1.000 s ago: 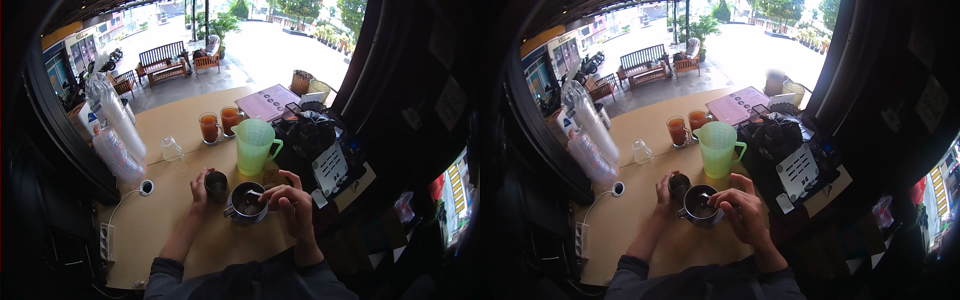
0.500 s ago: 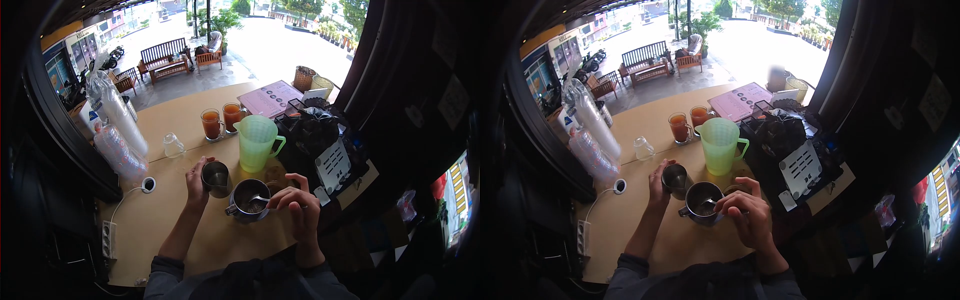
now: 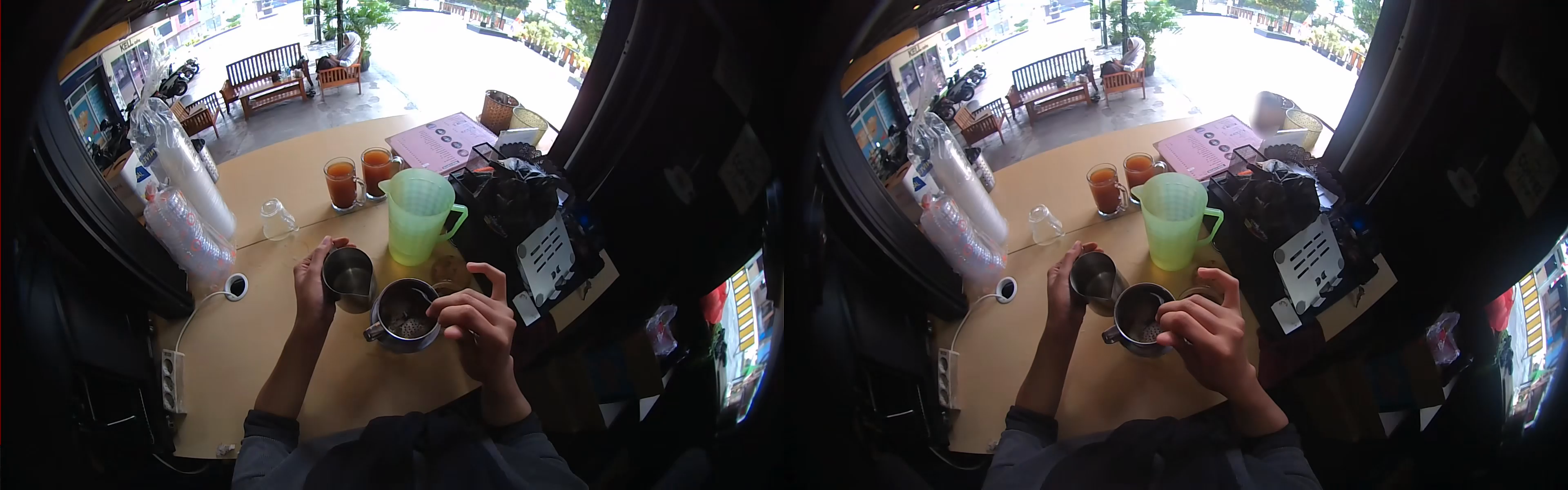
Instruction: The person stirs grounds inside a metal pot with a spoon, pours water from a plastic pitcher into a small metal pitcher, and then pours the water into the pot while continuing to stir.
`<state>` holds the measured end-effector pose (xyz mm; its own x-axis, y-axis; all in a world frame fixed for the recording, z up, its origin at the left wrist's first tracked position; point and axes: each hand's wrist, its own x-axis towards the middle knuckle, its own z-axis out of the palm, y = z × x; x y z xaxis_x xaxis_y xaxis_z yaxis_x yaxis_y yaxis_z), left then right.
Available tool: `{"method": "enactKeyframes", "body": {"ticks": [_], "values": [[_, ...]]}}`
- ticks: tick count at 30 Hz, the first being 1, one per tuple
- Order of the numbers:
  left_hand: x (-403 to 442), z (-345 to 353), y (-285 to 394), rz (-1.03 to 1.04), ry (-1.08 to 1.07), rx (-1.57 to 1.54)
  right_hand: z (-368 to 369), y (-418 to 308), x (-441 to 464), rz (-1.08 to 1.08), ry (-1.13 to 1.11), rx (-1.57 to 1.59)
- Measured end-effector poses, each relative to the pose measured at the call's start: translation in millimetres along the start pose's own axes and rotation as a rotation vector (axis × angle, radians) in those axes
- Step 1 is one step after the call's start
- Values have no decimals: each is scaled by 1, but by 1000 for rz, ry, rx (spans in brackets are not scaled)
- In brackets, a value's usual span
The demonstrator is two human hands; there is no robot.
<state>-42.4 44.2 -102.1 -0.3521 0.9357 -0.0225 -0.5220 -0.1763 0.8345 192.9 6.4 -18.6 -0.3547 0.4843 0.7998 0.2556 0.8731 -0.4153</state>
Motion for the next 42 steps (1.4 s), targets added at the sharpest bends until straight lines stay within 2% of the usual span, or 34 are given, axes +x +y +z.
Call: {"method": "enactKeyframes", "body": {"ticks": [5, 10, 13, 18, 29, 32, 35, 42], "values": [[-2, 0, 0, -13, -28, -42, -9, -4, -2, -10, 34, 95], [-5, 4, 5, -33, -42, -17, 1, -1, 3, -81, -1, -69], [-5, 5, 6, -57, -39, -18, -5, -7, -1, -77, -10, 35], [-5, 8, 7, -36, -50, -34, 1, 1, 3, -88, -23, -78], [-8, 9, 13, -18, -41, -26, 0, 3, 4, -44, -53, -45], [-7, 9, 13, -20, -42, -24, -6, 5, 3, 110, -94, 291], [-10, 9, 15, -32, -51, -17, -9, 9, 5, 202, -107, 372], [-11, 10, 18, -28, -42, -24, 2, 12, 11, 217, -43, 413]]}}
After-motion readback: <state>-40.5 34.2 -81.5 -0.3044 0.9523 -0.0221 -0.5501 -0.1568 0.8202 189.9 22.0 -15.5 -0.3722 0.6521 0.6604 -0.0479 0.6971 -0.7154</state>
